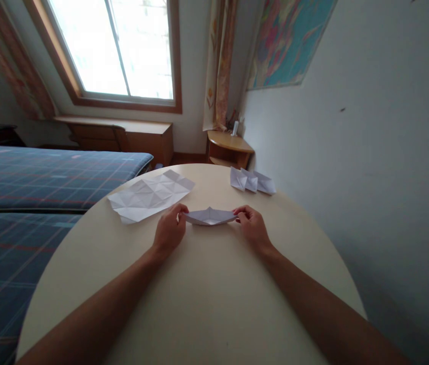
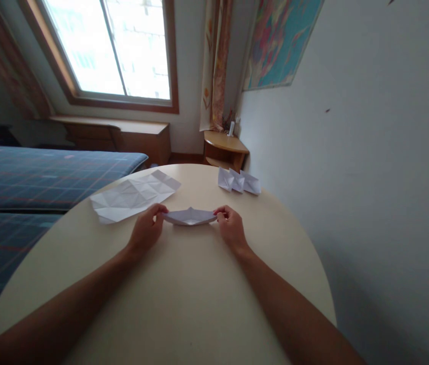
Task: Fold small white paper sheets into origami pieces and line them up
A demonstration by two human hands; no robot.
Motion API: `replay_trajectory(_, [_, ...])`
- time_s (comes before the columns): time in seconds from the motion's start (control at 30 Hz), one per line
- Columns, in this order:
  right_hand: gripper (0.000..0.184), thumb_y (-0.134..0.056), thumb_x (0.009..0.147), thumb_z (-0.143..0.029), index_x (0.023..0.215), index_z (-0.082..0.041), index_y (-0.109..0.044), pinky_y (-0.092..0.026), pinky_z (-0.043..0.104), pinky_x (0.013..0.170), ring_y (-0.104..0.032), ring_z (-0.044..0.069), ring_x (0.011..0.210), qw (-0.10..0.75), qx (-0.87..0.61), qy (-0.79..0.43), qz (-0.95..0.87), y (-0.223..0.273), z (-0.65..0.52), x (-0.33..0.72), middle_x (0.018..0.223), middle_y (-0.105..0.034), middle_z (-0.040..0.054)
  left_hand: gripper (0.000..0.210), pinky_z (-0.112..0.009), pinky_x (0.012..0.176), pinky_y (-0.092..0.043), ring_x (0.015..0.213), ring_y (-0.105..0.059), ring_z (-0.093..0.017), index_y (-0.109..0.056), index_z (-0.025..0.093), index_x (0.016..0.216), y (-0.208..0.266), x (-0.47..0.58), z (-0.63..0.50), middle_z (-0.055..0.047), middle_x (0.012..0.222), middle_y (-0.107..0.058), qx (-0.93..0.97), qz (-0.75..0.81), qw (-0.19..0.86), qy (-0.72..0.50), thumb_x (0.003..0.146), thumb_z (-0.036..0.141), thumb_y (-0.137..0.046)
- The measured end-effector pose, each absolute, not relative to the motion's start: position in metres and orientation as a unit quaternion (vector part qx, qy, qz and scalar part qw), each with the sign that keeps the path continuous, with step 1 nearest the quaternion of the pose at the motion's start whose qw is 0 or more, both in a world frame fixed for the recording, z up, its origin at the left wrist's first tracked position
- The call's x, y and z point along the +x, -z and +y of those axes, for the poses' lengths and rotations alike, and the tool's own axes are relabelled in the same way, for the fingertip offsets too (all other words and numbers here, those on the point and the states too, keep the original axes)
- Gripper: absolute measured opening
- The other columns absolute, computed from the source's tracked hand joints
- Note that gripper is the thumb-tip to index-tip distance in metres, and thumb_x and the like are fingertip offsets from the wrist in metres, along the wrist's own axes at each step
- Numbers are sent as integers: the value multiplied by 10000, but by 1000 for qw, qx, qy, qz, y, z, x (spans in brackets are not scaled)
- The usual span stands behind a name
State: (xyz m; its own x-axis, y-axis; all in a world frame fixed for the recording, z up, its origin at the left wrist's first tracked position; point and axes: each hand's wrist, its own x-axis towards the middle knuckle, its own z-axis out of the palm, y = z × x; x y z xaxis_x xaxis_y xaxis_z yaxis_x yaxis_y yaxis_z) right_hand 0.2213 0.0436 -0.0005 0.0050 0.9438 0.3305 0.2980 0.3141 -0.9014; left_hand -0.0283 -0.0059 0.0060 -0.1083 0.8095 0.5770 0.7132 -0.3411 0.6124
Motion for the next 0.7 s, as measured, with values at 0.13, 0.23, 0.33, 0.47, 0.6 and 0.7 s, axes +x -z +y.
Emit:
replay_trajectory(0.13, [199, -507, 768, -278, 779, -198, -688, -537, 362, 755, -663, 210, 788, 500, -504, -294, -640, -2, 41, 220, 862, -731, 56, 271, -391, 919, -493, 1034, -613, -220, -622, 213, 920, -12, -23, -13, -63, 1097, -667, 748, 498, -15, -439, 848, 40, -427])
replay_trajectory(0.23, [212, -508, 765, -285, 787, -197, -699, -525, 356, 745, -659, 209, 751, 492, -512, -278, -646, -7, 37, 219, 815, -730, 53, 292, -453, 1002, -465, 1131, -576, -256, -644, 223, 990, -17, -17, -20, -71, 1218, -645, 791, 467, -88, -386, 812, 34, -511])
replay_trajectory(0.33, [217, -511, 758, -282, 796, -194, -705, -522, 351, 736, -649, 204, 715, 490, -514, -261, -654, -9, 35, 217, 784, -726, 49, 279, -515, 1100, -381, 1213, -538, -286, -660, 229, 1018, -19, -12, -23, -70, 1234, -649, 825, 432, -132, -340, 803, 73, -576])
replay_trajectory(0.47, [215, -508, 774, -272, 817, -196, -705, -528, 338, 711, -647, 194, 692, 490, -506, -244, -666, -9, 34, 216, 788, -726, 50, 156, -542, 1107, -364, 1186, -559, -284, -690, 245, 947, -18, -12, -22, -55, 1140, -693, 847, 413, -138, -306, 852, 146, -617])
replay_trajectory(0.6, [187, -511, 802, -210, 847, -204, -692, -537, 373, 778, -667, 212, 799, 484, -477, -167, -714, -14, 30, 216, 867, -729, 61, 119, -519, 1095, -378, 1073, -605, -240, -699, 258, 879, -16, -14, -19, -34, 946, -711, 845, 418, -122, -311, 878, 163, -626])
replay_trajectory(0.7, [169, -572, 807, -149, 898, -219, -697, -464, 461, 964, -628, 254, 1009, 458, -410, -26, -788, -24, 21, 215, 1004, -717, 79, 110, -526, 1118, -347, 1027, -616, -223, -693, 253, 873, -14, -15, -18, -25, 901, -702, 854, 409, -127, -297, 898, 181, -613])
